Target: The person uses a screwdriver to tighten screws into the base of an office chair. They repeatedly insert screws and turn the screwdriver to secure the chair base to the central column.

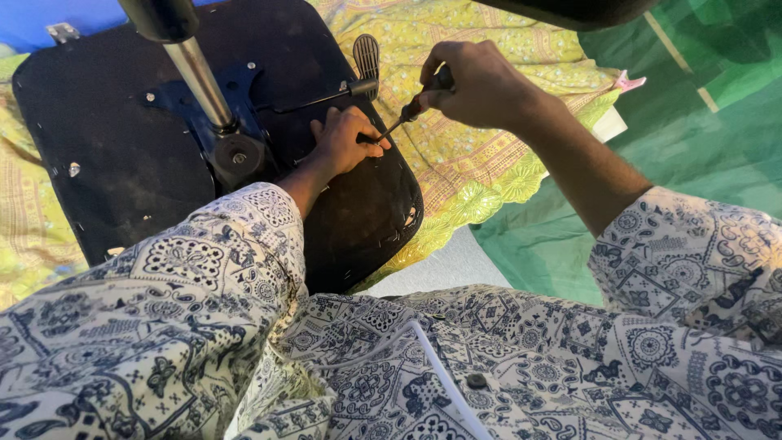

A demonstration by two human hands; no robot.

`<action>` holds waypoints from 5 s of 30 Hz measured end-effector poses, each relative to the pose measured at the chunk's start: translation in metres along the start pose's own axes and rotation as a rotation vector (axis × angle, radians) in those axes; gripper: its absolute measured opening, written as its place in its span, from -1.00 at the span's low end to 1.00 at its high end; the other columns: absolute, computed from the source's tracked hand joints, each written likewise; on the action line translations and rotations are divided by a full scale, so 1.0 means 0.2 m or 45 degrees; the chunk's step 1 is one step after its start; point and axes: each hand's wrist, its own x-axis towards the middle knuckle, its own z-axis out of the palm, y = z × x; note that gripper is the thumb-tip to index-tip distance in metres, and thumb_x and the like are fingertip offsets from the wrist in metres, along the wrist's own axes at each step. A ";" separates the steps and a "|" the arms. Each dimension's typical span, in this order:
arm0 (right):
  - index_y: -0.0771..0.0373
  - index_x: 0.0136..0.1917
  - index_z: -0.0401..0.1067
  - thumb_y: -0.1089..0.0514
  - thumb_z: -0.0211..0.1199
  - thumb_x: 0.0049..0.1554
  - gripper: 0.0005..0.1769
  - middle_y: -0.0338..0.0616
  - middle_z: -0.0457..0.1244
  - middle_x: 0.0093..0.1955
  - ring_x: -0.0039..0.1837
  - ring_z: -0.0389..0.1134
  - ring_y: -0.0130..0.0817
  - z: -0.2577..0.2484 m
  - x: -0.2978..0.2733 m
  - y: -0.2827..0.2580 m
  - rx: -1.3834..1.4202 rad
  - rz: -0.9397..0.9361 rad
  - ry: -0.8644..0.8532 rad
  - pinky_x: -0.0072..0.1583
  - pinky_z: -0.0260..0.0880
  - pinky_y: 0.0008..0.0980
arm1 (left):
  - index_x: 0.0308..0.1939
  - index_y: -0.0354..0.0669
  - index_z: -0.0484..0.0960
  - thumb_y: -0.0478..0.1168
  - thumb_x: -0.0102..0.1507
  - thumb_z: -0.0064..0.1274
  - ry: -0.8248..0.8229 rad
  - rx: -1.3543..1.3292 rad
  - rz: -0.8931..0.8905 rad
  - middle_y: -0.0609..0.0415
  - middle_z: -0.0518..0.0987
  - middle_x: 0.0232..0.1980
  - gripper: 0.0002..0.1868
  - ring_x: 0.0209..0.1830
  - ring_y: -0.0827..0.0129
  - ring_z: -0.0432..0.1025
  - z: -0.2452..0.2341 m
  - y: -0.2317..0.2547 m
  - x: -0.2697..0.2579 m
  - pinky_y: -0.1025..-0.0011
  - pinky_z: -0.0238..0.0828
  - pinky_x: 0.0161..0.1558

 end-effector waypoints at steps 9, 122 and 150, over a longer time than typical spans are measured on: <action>0.32 0.01 0.51 0.03 0.33 0.28 -0.73 -0.03 0.44 -0.15 -0.07 0.54 -0.27 -0.08 -0.01 -0.12 0.097 0.195 -0.057 0.03 0.50 -0.32 | -0.26 -0.04 0.63 -0.02 0.17 0.34 0.494 0.295 0.311 0.12 0.52 -0.07 -0.74 0.10 0.11 0.32 0.28 -0.12 0.01 -0.11 0.02 0.10; 0.23 -0.14 0.61 0.03 0.55 0.00 -0.73 -0.04 0.43 -0.20 -0.16 0.48 -0.16 1.01 0.08 0.10 0.463 0.160 0.424 -0.02 0.46 -0.21 | -0.34 -0.34 0.73 -0.25 0.26 0.10 -0.360 -0.171 -0.598 0.02 0.66 -0.45 -0.79 -0.51 0.32 0.53 -0.26 -0.04 -0.08 0.33 0.44 -0.45; 0.35 0.35 0.30 0.25 0.63 -0.22 -0.09 0.14 0.26 0.11 -0.05 0.43 -0.13 0.70 0.00 -0.01 0.518 -0.155 0.693 -0.09 0.51 -0.31 | -0.34 -0.44 0.67 -0.16 -0.02 0.39 0.015 -0.228 -0.668 -0.16 0.76 -0.27 -0.62 -0.33 0.23 0.72 -0.29 0.25 0.00 0.40 0.65 -0.37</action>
